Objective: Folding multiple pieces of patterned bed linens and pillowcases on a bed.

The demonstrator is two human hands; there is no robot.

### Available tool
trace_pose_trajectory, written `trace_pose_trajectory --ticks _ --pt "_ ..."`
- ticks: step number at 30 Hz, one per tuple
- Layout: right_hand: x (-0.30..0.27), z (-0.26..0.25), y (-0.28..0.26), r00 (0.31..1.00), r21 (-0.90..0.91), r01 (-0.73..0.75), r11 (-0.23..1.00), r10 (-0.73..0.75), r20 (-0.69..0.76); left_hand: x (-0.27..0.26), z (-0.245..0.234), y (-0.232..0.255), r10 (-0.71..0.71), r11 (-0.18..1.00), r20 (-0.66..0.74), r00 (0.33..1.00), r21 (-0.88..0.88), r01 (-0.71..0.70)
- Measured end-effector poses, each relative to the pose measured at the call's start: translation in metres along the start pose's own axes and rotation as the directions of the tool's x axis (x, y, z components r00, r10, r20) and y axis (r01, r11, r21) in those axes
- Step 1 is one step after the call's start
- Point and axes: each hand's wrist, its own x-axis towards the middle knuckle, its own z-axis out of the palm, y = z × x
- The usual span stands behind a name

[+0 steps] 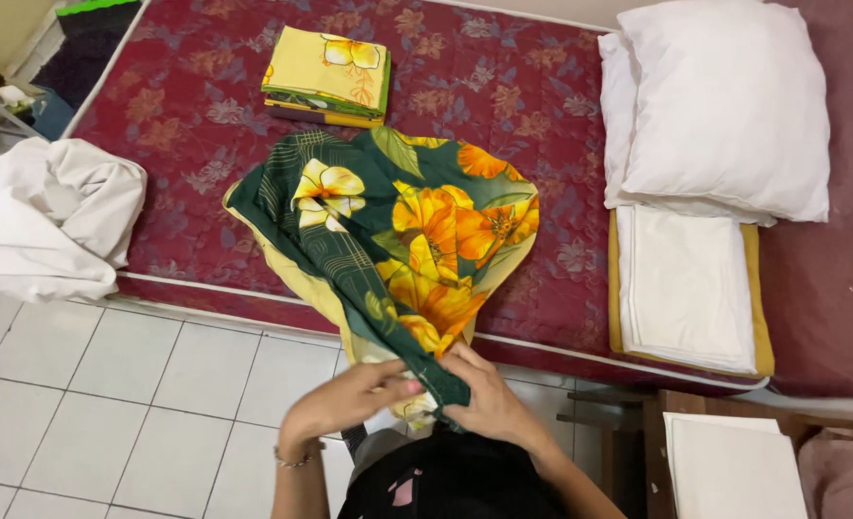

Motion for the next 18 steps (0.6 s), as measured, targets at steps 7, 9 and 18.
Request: trace_pose_trajectory --ticks 7,9,18 --pt "0.013 0.006 0.005 0.997 0.008 0.013 1.000 -0.014 0.069 -0.009 0.007 0.046 0.095 0.983 -0.432 0.897 0.183 -0.016" --pt "0.020 0.004 0.012 0.999 0.035 -0.044 0.998 0.044 0.013 0.008 0.026 0.028 0.063 0.973 -0.339 0.939 0.230 0.018" --pt "0.021 0.013 0.069 0.976 0.652 -0.214 0.728 0.188 0.111 0.010 0.028 0.042 -0.074 0.907 -0.433 0.898 0.346 0.242"
